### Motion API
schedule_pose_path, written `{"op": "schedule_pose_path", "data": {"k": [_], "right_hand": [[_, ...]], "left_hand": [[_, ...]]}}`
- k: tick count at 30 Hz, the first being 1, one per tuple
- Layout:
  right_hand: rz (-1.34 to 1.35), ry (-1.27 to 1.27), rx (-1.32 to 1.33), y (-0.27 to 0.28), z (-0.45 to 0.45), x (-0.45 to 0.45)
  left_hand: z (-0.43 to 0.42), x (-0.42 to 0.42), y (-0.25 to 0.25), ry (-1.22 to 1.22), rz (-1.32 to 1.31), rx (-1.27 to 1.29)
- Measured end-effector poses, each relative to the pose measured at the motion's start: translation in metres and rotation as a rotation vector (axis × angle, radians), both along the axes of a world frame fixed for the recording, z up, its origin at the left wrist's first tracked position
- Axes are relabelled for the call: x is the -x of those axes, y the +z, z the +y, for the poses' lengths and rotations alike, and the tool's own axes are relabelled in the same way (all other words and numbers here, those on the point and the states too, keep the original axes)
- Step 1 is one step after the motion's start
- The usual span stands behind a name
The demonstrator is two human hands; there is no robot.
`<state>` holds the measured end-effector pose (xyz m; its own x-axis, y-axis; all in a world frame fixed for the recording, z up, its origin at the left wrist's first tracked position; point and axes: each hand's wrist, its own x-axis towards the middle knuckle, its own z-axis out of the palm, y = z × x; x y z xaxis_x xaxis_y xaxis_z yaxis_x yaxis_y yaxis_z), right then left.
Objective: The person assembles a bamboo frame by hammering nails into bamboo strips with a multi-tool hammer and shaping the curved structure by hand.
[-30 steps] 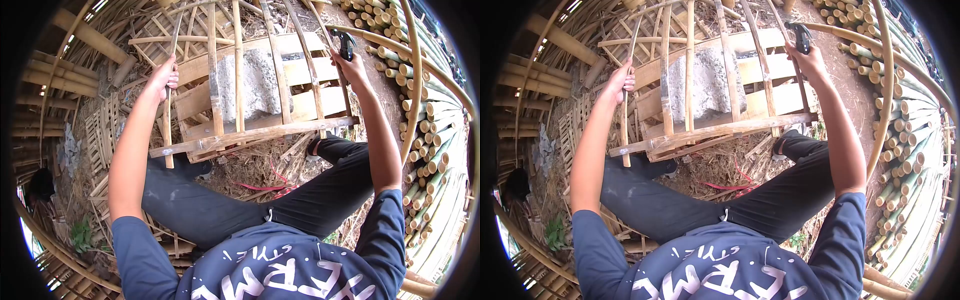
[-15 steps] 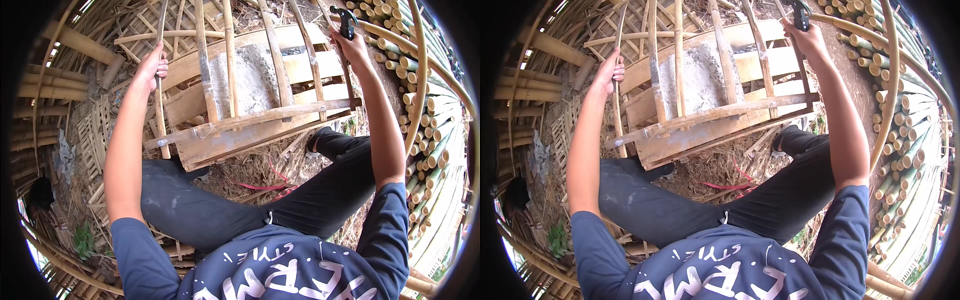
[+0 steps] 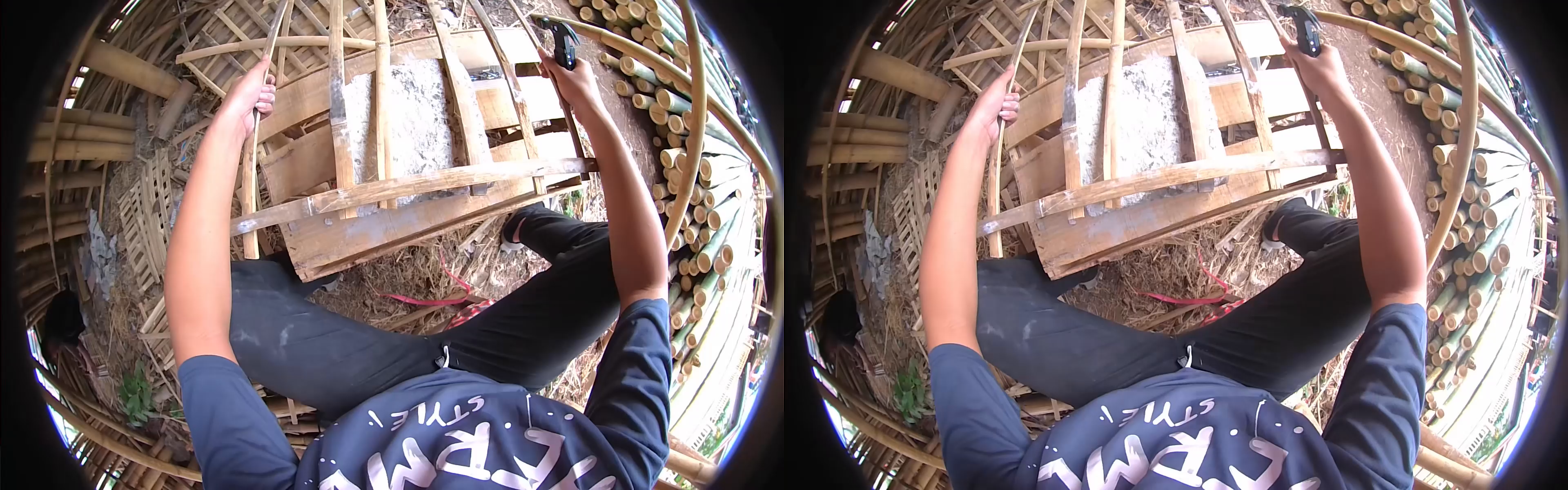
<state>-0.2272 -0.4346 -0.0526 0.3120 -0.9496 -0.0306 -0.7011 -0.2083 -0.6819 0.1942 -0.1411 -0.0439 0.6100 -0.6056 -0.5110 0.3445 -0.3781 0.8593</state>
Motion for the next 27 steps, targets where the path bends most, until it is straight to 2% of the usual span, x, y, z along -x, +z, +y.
{"op": "schedule_pose_path", "data": {"k": [5, 18, 27], "right_hand": [[-0.062, -0.057, 0.023, 0.009, 0.018, -0.003], [-0.258, -0.032, 0.089, 0.013, 0.033, -0.003], [-0.179, -0.008, 0.127, 0.011, 0.033, -0.001]], "left_hand": [[0.004, 0.006, 0.007, 0.003, -0.132, 0.044], [0.000, -0.003, -0.004, 0.034, -0.212, 0.038], [0.001, -0.002, -0.002, 0.037, -0.210, 0.019]]}}
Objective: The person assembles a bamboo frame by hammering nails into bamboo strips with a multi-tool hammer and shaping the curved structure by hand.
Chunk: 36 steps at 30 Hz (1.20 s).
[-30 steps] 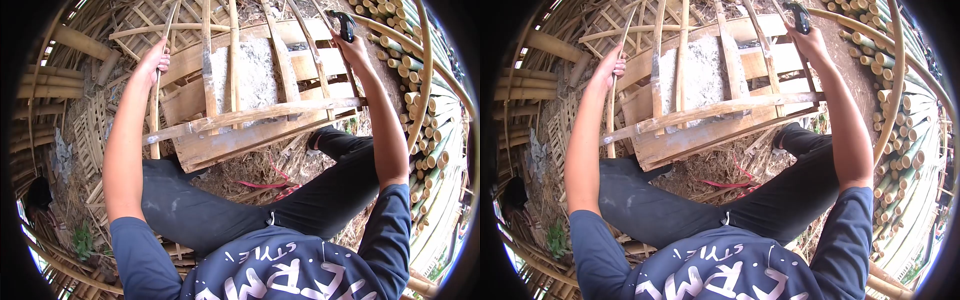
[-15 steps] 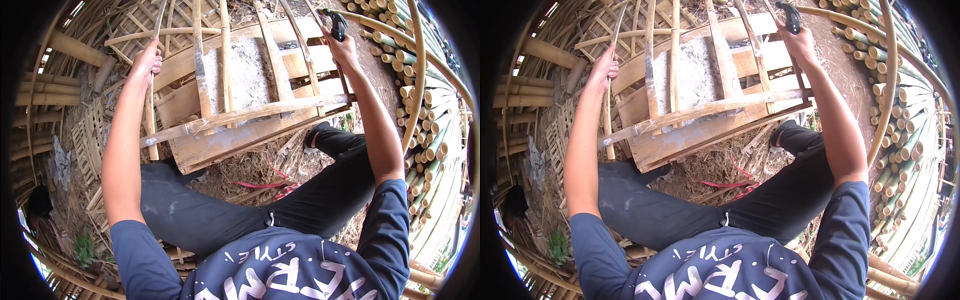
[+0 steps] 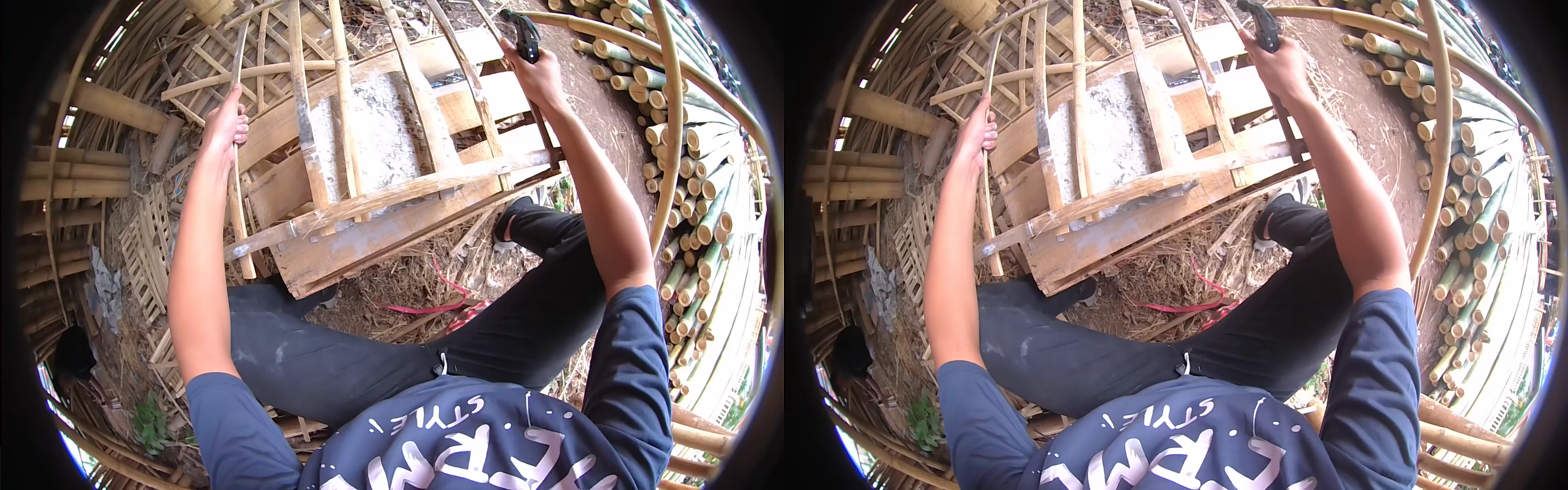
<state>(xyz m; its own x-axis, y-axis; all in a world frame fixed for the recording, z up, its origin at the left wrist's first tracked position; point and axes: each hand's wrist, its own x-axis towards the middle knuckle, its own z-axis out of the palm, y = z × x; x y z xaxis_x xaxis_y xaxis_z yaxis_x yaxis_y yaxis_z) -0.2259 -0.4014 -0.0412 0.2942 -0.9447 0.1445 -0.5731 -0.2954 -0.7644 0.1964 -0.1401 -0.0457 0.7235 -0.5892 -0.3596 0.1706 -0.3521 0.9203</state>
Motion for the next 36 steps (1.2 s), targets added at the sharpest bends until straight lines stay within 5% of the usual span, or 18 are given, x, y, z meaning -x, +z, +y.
{"op": "schedule_pose_path", "data": {"k": [27, 36], "right_hand": [[0.081, -0.013, 0.055, 0.003, 0.003, 0.002], [0.167, -0.126, 0.748, 0.094, 0.067, 0.044]], "left_hand": [[-0.001, 0.000, -0.002, -0.004, -0.057, -0.032], [0.000, 0.011, -0.007, 0.016, -0.126, -0.027]]}}
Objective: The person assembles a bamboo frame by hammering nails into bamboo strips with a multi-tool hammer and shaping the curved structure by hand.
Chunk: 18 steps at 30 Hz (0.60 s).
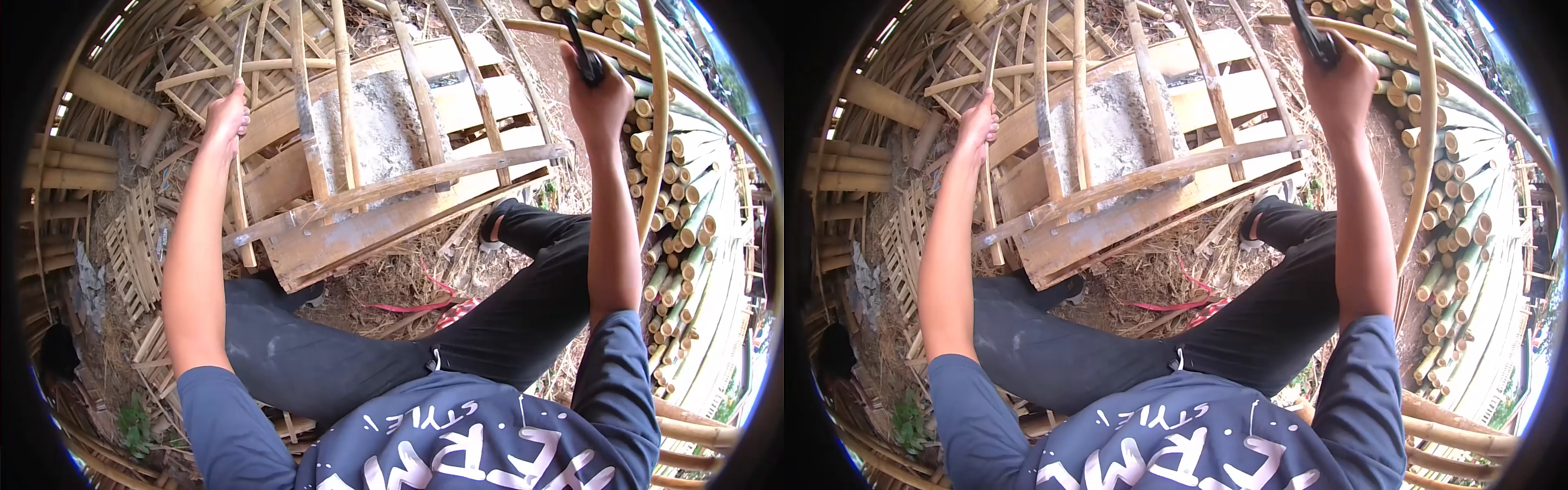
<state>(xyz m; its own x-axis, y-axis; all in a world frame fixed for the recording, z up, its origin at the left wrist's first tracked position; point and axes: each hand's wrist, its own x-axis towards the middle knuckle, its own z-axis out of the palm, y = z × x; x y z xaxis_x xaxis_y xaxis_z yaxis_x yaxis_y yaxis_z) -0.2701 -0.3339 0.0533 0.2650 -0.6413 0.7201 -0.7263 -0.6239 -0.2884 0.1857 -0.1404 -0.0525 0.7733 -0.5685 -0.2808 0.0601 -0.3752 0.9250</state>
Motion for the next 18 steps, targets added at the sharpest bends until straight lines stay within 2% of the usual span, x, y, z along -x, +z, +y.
{"op": "schedule_pose_path", "data": {"k": [1, 4, 8, 10, 14, 18], "right_hand": [[-0.087, 0.061, 0.088, 0.007, 0.020, 0.003], [-0.147, 0.160, -0.029, 0.005, 0.107, 0.017], [-0.249, 0.382, -0.159, -0.067, 0.195, 0.011], [-0.223, 0.323, -0.313, -0.089, 0.212, -0.006], [-0.093, 0.312, -0.348, -0.111, 0.203, -0.020], [-0.148, 0.273, -0.266, -0.122, 0.193, -0.024]], "left_hand": [[0.001, -0.003, -0.002, -0.003, 0.006, 0.008], [0.003, -0.004, 0.000, -0.028, 0.041, 0.035], [0.001, -0.010, -0.004, -0.032, 0.028, 0.030], [0.000, -0.012, -0.006, -0.035, 0.016, 0.031], [-0.003, -0.014, -0.007, -0.037, 0.032, 0.050], [0.001, -0.016, -0.005, -0.029, 0.064, 0.054]]}}
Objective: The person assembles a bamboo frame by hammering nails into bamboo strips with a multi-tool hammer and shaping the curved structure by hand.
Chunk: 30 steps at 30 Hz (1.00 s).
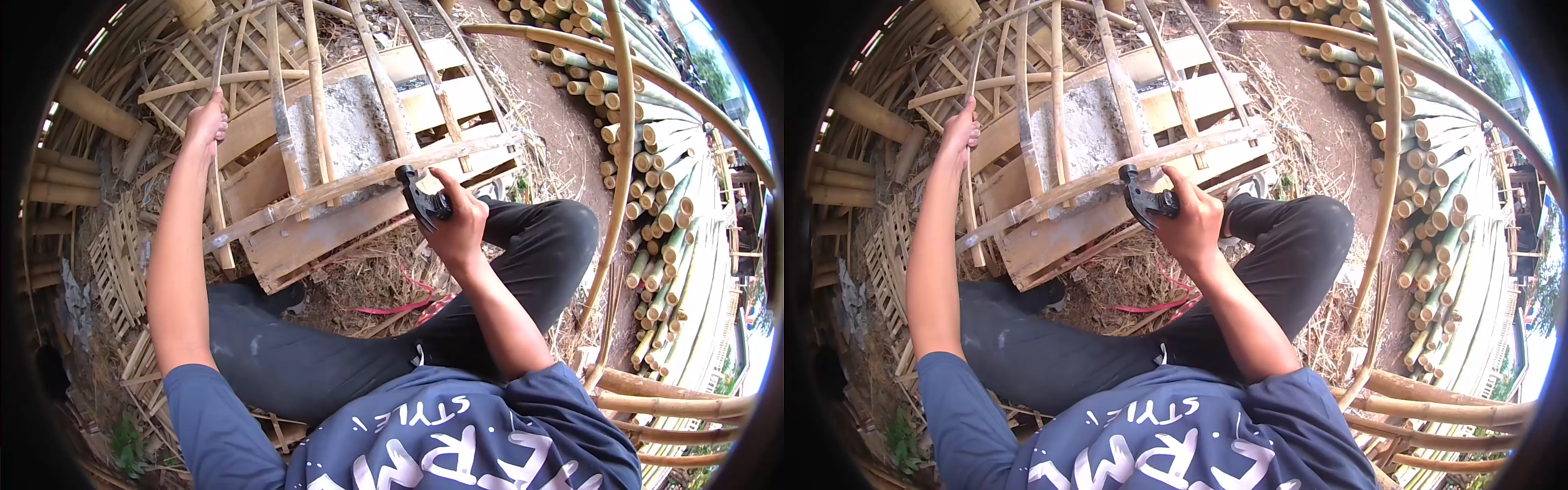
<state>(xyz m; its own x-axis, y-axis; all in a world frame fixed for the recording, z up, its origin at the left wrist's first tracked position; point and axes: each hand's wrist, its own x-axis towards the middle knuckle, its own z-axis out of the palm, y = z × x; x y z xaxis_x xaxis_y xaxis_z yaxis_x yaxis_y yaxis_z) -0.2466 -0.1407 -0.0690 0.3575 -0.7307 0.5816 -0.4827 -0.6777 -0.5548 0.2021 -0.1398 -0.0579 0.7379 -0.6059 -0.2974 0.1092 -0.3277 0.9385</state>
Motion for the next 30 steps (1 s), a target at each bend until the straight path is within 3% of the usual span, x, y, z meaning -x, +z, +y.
{"op": "schedule_pose_path", "data": {"k": [27, 30], "right_hand": [[-0.088, -0.047, -0.049, -0.008, 0.000, -0.015], [-0.033, 0.026, 0.055, -0.014, -0.004, -0.014]], "left_hand": [[0.002, 0.006, 0.007, -0.008, 0.030, 0.001], [0.002, 0.004, 0.007, -0.013, 0.042, 0.000]]}}
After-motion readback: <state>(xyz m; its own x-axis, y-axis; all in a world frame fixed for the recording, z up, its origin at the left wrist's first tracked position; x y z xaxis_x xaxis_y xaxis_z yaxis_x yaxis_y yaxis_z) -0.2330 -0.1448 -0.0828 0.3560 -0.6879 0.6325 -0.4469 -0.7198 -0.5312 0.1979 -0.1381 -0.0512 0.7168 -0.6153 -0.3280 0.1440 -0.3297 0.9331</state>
